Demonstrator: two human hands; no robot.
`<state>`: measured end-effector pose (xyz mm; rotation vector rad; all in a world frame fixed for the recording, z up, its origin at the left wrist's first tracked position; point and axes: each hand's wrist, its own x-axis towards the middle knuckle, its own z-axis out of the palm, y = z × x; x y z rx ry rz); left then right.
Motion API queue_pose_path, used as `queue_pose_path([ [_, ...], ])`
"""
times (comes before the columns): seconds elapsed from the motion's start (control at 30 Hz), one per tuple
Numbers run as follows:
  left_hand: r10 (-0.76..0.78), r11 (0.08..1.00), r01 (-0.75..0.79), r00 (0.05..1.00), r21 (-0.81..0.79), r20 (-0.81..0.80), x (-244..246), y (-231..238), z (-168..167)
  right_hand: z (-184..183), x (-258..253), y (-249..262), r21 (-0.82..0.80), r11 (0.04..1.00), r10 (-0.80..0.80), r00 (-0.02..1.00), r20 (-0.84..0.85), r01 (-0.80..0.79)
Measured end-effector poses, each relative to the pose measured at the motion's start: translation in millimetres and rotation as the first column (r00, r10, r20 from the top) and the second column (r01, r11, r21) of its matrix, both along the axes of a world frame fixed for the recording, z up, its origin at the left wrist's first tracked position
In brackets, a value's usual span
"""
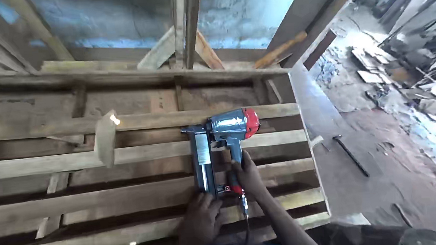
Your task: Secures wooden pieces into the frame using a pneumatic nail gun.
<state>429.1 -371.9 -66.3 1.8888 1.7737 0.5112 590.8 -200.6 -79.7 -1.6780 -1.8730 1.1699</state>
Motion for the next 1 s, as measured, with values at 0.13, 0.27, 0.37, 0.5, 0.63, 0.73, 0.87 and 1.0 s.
queue_pose_path([
  [0.13, 0.147, 0.989, -0.146, 0.982, -0.012, 0.118, 11.1, -30.5, -30.3, -4.7, -1.1, 0.2, 0.024, 1.000, 0.000, 1.000, -0.009, 0.000],
  [0.27, 0.380, 0.908, -0.312, 0.894, -0.280, 0.238, 9.2, -23.2, -18.3, 2.1, -4.9, -1.5, 0.047, 0.999, -0.014, 0.999, 0.046, 0.012],
  [0.37, 0.464, 0.879, -0.406, 0.850, -0.252, 0.249, 17.2, -26.3, -23.7, 0.4, -4.6, -3.1, 0.056, 0.998, -0.010, 0.999, 0.044, 0.008],
  [0.5, 0.491, 0.871, -0.473, 0.831, -0.134, 0.262, 19.7, -15.8, -29.1, -0.9, -4.5, -1.8, 0.060, 0.998, -0.028, 1.000, 0.007, 0.027],
  [0.63, 0.411, 0.911, -0.395, 0.895, -0.118, 0.173, -11.5, 39.6, -5.7, -4.8, -1.1, -4.1, 0.065, 0.997, -0.037, 0.999, -0.009, 0.038],
  [0.73, 0.373, 0.926, -0.349, 0.906, -0.146, 0.199, -42.1, 84.8, 14.7, 0.1, -3.9, -1.3, 0.090, 0.995, -0.042, 0.999, -0.027, 0.044],
  [0.87, 0.276, 0.961, -0.260, 0.935, -0.099, 0.222, -58.6, 84.7, 3.7, -1.6, -1.6, -7.2, 0.073, 0.995, -0.064, 0.998, -0.026, 0.066],
  [1.0, 0.215, 0.971, -0.233, 0.951, 0.056, 0.222, -103.7, 83.5, 7.4, 0.2, -1.3, -3.7, 0.041, 0.997, -0.066, 0.995, -0.079, 0.070],
])
